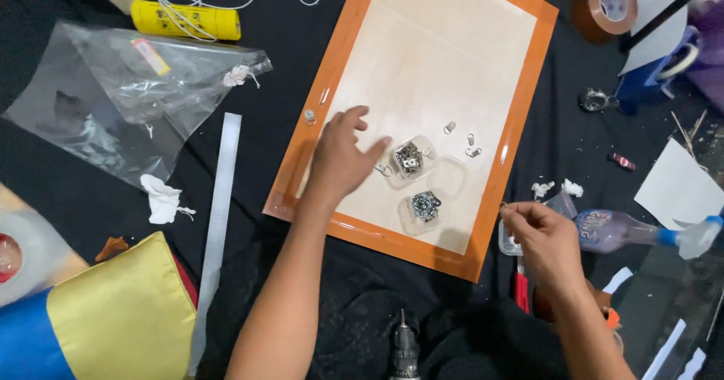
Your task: Attaching metal hardware clips to the back of a picture frame using a power drill and screws.
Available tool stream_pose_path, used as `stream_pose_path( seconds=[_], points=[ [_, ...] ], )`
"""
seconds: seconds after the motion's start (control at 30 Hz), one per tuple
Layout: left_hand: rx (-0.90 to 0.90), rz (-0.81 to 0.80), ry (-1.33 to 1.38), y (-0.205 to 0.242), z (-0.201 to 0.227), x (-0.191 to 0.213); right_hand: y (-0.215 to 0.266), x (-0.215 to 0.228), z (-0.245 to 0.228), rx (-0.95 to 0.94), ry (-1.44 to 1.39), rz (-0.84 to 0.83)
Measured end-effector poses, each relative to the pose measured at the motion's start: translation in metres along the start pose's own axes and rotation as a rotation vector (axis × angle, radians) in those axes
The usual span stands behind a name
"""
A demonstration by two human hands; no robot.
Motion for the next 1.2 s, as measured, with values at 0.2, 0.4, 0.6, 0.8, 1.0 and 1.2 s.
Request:
stream_pose_path(
  seconds=[0.2, 0.4, 0.6, 0.8, 1.0, 1.2],
  points=[
    [-0.077, -0.389, -0.205, 0.025, 0.027, -0.085, -0.009, -0.002, 0.05, -0.047, -0.336, 0.008],
    [-0.463, -0.206, 0.038, 0.058, 0.063, -0.109, -0.028, -0.027, 0.036, -0.061, -0.459, -0.132],
    [-0.435, -0.278, 0.381, 0.084, 0.088, -0.12, -0.028, -0.05, 0.039, -0.047, -0.526, -0.276],
    [-0.385, -0.347, 0.423, 0.085, 0.086, -0.122, -0.018, -0.05, 0.028, -0.058, -0.531, -0.348],
    [-0.354, -0.327, 0.389, 0.08, 0.077, -0.129, -0.019, -0.054, 0.027, -0.087, -0.584, -0.366],
    [-0.333, -0.314, 0.364, 0.081, 0.074, -0.127, -0.016, -0.058, 0.031, -0.083, -0.568, -0.368]
  ],
)
Point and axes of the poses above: each hand's wrist, its own y-axis away from the middle knuckle, its own x-axis out of the back of the hand, z = x × y, the point moved 9 cm from there along -y, towards the middle knuckle, and after that the axes turned 4 degrees about -x, right-handed, at the moved point
